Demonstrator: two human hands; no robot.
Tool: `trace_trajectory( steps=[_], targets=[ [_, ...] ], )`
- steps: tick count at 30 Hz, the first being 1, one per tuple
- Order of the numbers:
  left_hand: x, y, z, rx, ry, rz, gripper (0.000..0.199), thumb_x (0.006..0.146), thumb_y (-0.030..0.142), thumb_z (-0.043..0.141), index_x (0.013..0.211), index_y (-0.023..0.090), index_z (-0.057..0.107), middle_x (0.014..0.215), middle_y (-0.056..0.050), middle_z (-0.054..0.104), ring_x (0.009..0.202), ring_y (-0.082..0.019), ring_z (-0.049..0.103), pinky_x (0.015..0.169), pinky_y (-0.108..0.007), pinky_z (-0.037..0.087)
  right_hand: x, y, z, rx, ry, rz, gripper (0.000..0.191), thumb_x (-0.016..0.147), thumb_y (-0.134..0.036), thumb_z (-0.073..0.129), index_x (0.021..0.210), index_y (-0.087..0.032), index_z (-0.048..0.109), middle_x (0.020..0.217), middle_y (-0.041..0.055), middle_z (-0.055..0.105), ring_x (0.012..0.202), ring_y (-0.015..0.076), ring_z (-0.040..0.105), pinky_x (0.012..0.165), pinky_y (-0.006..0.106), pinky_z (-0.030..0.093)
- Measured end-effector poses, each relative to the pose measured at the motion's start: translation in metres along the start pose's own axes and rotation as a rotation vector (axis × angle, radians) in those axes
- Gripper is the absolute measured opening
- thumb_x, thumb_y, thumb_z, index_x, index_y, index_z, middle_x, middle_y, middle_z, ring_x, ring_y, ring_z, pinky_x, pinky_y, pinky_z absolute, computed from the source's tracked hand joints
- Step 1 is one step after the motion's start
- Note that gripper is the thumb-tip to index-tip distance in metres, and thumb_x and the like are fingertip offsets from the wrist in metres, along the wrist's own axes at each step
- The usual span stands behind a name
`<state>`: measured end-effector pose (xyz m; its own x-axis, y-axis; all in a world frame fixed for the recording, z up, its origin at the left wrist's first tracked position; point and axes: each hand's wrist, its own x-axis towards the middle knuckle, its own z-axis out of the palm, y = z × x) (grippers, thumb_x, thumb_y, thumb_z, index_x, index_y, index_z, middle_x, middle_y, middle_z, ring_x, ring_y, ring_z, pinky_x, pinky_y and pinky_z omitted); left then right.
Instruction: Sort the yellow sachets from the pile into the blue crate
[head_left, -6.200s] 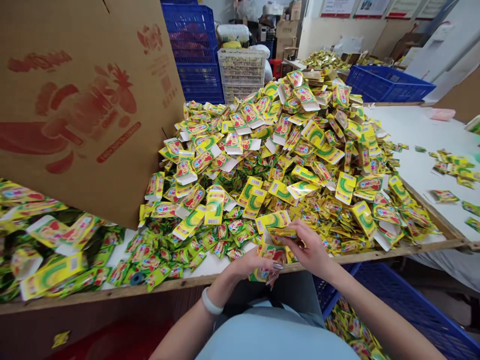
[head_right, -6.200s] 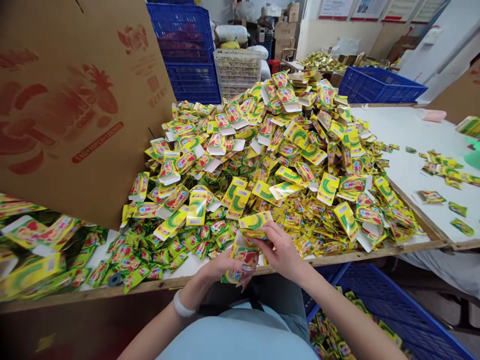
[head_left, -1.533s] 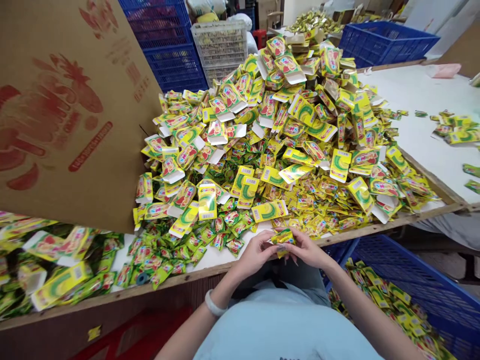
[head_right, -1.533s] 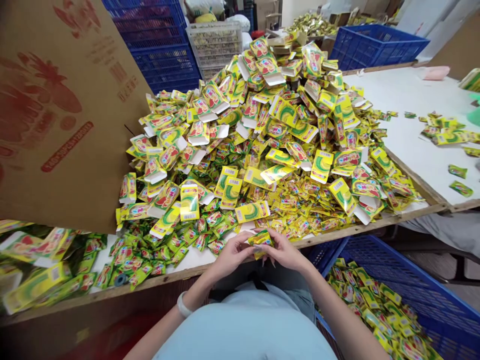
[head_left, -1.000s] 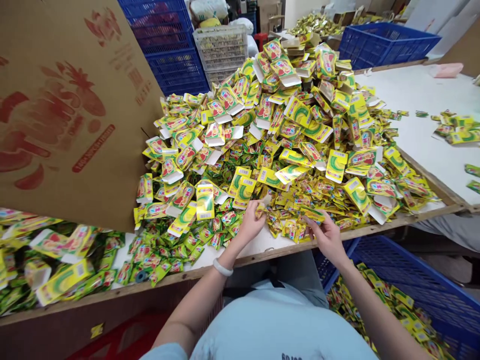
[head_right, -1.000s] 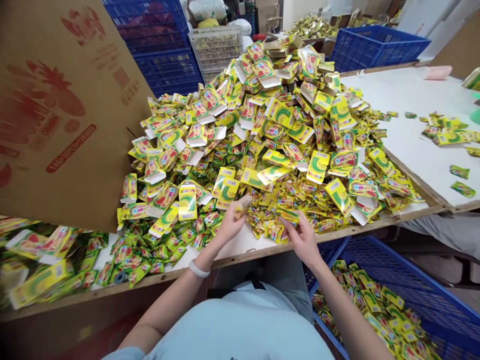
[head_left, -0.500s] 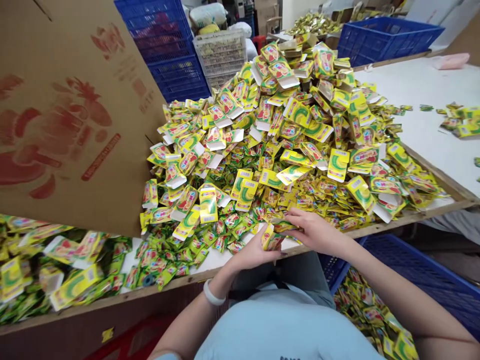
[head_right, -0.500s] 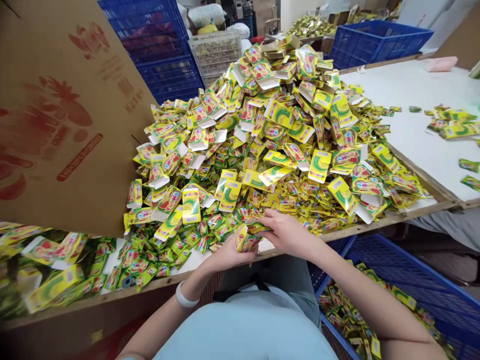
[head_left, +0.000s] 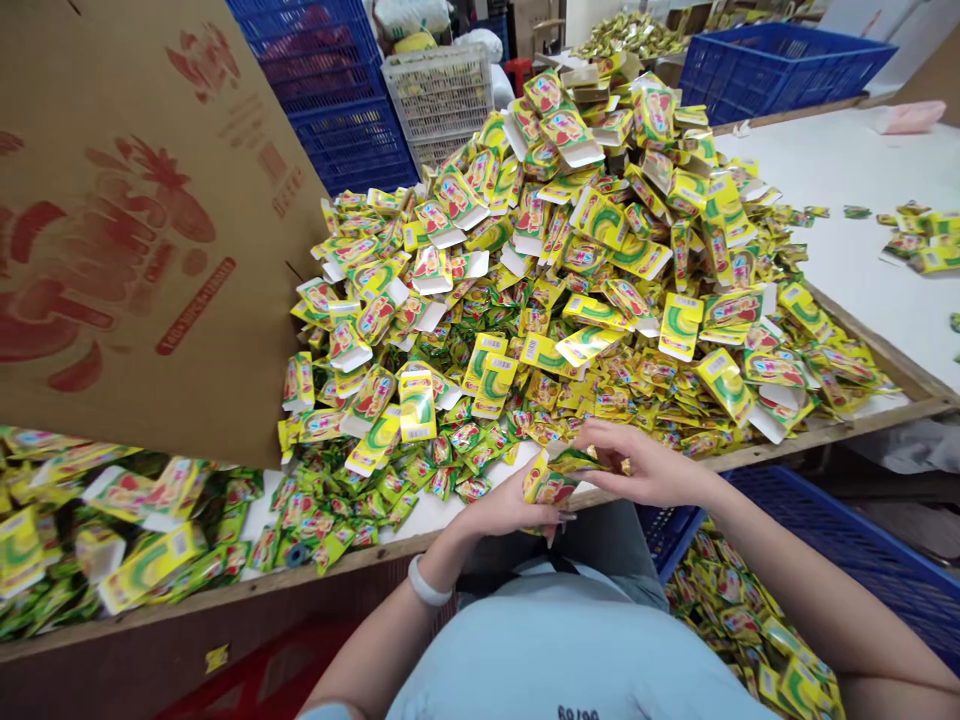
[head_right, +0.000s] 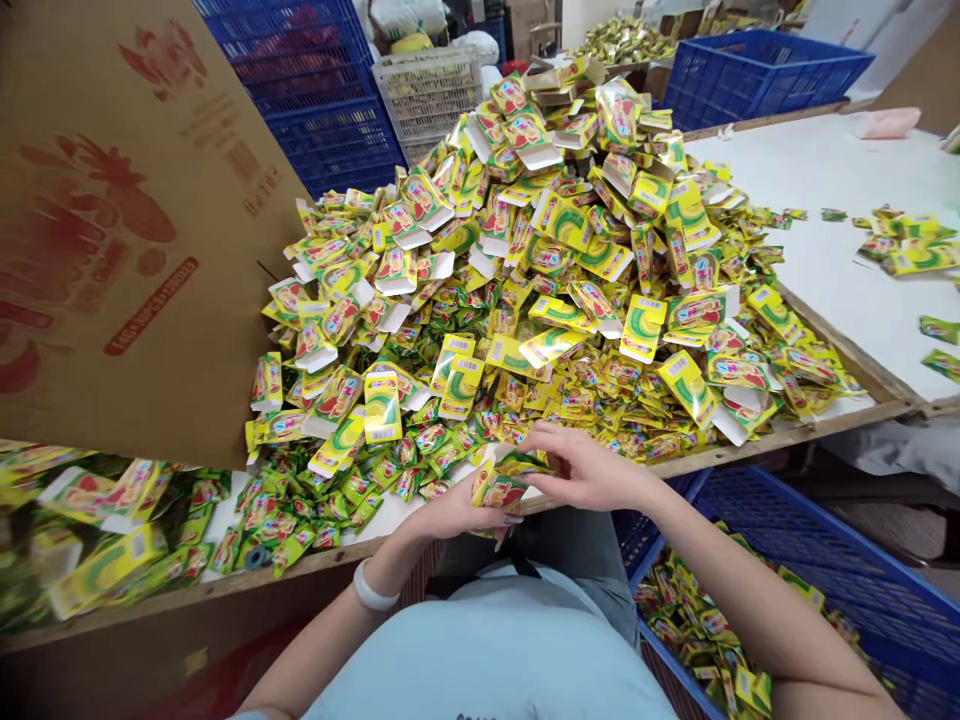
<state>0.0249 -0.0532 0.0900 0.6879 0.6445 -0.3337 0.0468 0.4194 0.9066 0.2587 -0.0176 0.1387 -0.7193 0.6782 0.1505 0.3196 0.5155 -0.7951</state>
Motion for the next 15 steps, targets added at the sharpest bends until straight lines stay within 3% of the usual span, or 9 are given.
trace_trajectory(
  steps=[3,8,10,15],
  targets=[
    [-0.002,0.000,0.000,0.027,0.013,0.012,0.078,0.071,0.039,0.082,0.134,0.020,0.041,0.081,0.001,0.059,0.058,-0.011,0.056,0.058,-0.026,0.048,-0.005,0.007,0.006,0.045,0.087,0.031,0.023,0.096,-0.034,0.055,0.104,-0.020,0.070,0.089,0.0056,0.067,0.071,0.0155,0.060,0.062,0.026,0.048],
    [0.000,-0.006,0.004,0.207,0.047,0.046,0.088,0.072,0.026,0.080,0.145,0.019,0.031,0.084,0.001,0.060,0.072,-0.013,0.057,0.069,-0.026,0.049,-0.006,0.005,0.018,0.021,0.097,0.100,0.019,0.092,-0.021,0.057,0.102,-0.021,0.073,0.092,0.0064,0.072,0.082,0.0190,0.066,0.074,0.030,0.051],
    [0.001,-0.007,0.004,0.195,0.042,0.035,0.090,0.073,0.027,0.079,0.147,0.019,0.029,0.084,0.001,0.060,0.070,-0.013,0.057,0.066,-0.026,0.049,-0.006,0.001,0.021,0.011,0.095,0.129,0.018,0.091,-0.019,0.059,0.101,-0.021,0.073,0.092,0.0064,0.072,0.084,0.0196,0.067,0.077,0.030,0.051],
    [-0.001,-0.010,0.009,0.081,0.053,0.005,0.079,0.075,0.035,0.079,0.141,0.020,0.037,0.085,0.001,0.058,0.062,-0.011,0.056,0.060,-0.024,0.048,-0.008,-0.003,0.026,0.011,0.267,0.127,0.010,0.090,-0.026,0.063,0.092,-0.020,0.071,0.084,0.0046,0.067,0.072,0.0164,0.062,0.063,0.026,0.047]
  ],
)
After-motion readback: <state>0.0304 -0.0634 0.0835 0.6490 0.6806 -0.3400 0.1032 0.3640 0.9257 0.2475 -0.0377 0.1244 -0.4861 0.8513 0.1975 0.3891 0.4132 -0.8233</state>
